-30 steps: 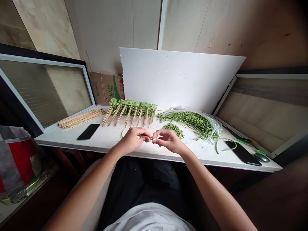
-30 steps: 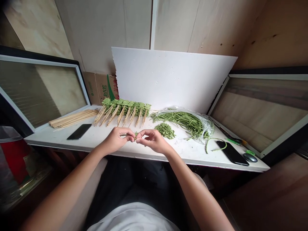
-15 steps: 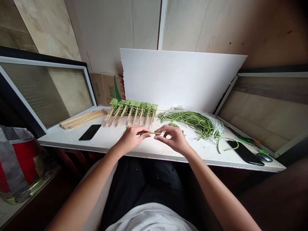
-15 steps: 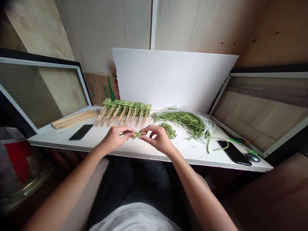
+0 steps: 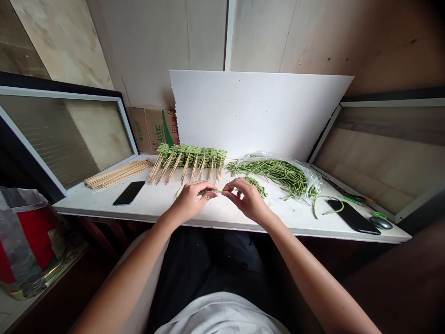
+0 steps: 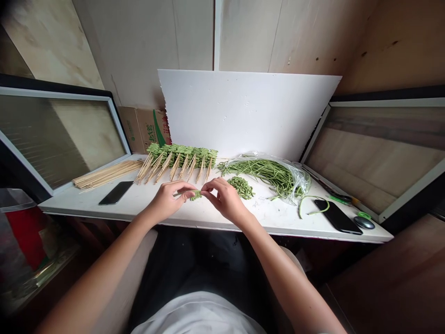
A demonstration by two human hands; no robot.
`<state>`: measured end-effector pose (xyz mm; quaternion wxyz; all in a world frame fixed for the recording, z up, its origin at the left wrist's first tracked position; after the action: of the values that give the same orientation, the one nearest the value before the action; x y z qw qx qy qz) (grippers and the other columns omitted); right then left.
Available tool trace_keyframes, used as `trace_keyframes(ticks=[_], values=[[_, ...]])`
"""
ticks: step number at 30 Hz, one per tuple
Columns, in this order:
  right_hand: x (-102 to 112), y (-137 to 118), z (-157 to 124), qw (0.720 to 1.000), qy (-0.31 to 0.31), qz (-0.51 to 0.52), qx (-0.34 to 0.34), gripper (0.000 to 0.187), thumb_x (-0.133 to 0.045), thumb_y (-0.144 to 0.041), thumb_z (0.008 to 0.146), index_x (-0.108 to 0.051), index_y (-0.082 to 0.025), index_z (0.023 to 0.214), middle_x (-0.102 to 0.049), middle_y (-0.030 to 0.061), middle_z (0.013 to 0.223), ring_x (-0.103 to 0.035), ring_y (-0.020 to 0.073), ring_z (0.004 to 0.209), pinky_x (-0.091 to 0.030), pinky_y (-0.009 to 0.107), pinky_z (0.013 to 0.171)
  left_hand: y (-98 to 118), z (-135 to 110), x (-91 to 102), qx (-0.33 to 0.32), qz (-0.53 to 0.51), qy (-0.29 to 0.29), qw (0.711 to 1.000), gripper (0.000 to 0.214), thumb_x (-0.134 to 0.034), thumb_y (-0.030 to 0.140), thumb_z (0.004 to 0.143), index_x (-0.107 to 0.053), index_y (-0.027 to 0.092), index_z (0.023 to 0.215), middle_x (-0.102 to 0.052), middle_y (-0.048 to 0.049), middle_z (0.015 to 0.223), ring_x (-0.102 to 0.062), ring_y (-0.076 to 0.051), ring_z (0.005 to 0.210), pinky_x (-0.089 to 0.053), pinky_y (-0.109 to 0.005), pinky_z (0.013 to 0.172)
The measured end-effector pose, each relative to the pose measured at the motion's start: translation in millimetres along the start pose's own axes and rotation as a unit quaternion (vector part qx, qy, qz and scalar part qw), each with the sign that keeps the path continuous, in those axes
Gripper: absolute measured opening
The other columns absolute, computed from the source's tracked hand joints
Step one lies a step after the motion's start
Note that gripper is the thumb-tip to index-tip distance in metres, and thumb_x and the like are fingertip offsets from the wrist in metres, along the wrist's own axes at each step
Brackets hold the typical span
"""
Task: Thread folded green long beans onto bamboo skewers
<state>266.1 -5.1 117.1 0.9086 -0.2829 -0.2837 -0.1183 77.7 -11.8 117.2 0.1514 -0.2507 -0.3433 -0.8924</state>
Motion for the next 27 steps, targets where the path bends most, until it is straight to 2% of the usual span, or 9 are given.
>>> trace_keyframes(ticks=[6, 12, 16, 22, 24, 27], values=[[-12, -3, -1, 0.996, -0.016, 0.078, -0.033, 0.024, -0.063, -0.045, 0.103, -0.070, -0.022, 0.101, -0.071, 0.0072, 0.095, -0.065, 0.0190, 0.084, -0.054, 0.029, 0.067, 5, 0, -7.8, -0.006, -0.009, 0.006, 1.000, 0.010, -0.067, 0.020, 0.097, -0.075, 0.018, 0.092, -0.076, -0.0044, 0.084, -0.069, -0.018, 0.077, -0.053, -0.029, 0.074], [-26, 3, -5, 0.975, -0.053, 0.190, -0.100, 0.021, -0.061, -0.039, 0.102, -0.069, -0.020, 0.096, -0.072, 0.0059, 0.092, -0.066, 0.0171, 0.080, -0.053, 0.027, 0.064, 3, -1, -9.9, 0.005, -0.043, -0.017, 0.999, 0.020, -0.062, 0.005, 0.089, -0.075, 0.018, 0.082, -0.075, -0.0021, 0.079, -0.068, -0.016, 0.075, -0.053, -0.028, 0.075], [-34, 14, -7, 0.957, -0.060, 0.255, -0.123, 0.024, -0.068, -0.041, 0.097, -0.070, -0.019, 0.091, -0.070, 0.0045, 0.084, -0.065, 0.0170, 0.077, -0.055, 0.027, 0.064, -1, -2, -15.8, 0.013, -0.073, -0.041, 0.996, 0.026, -0.056, 0.002, 0.086, -0.076, 0.018, 0.084, -0.075, -0.0027, 0.080, -0.069, -0.016, 0.075, -0.056, -0.026, 0.074], [-39, 24, -7, 0.937, -0.063, 0.321, -0.120, 0.033, -0.073, -0.051, 0.092, -0.071, -0.019, 0.089, -0.069, 0.0040, 0.078, -0.065, 0.0169, 0.072, -0.058, 0.029, 0.062, -3, -3, -18.6, 0.022, -0.112, -0.043, 0.993, 0.022, -0.057, 0.005, 0.086, -0.076, 0.017, 0.083, -0.074, -0.0029, 0.078, -0.069, -0.015, 0.072, -0.057, -0.026, 0.073], [-37, 26, -6, 0.935, -0.072, 0.326, -0.117, 0.031, -0.073, -0.049, 0.092, -0.071, -0.018, 0.088, -0.069, 0.0038, 0.078, -0.066, 0.0166, 0.073, -0.059, 0.029, 0.062, -4, -3, -19.9, 0.027, -0.122, -0.050, 0.991, 0.023, -0.056, 0.005, 0.085, -0.076, 0.017, 0.083, -0.074, -0.0030, 0.078, -0.069, -0.015, 0.072, -0.057, -0.026, 0.073], [-31, 29, -5, 0.946, -0.080, 0.290, -0.119, 0.025, -0.073, -0.042, 0.093, -0.072, -0.017, 0.088, -0.072, 0.0044, 0.080, -0.068, 0.0165, 0.074, -0.058, 0.028, 0.063, -5, -3, -23.1, 0.033, -0.121, -0.058, 0.990, 0.023, -0.056, 0.005, 0.084, -0.075, 0.017, 0.082, -0.072, -0.0026, 0.076, -0.067, -0.014, 0.070, -0.056, -0.025, 0.071]])
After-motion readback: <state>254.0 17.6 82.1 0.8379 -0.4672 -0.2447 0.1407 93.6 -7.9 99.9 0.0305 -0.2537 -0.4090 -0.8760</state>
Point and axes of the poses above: each hand's wrist, its own z-axis towards the middle knuckle, its own x-axis out of the back of the hand, y = z × x, the point moved 6 cm from there along z, towards the middle knuckle
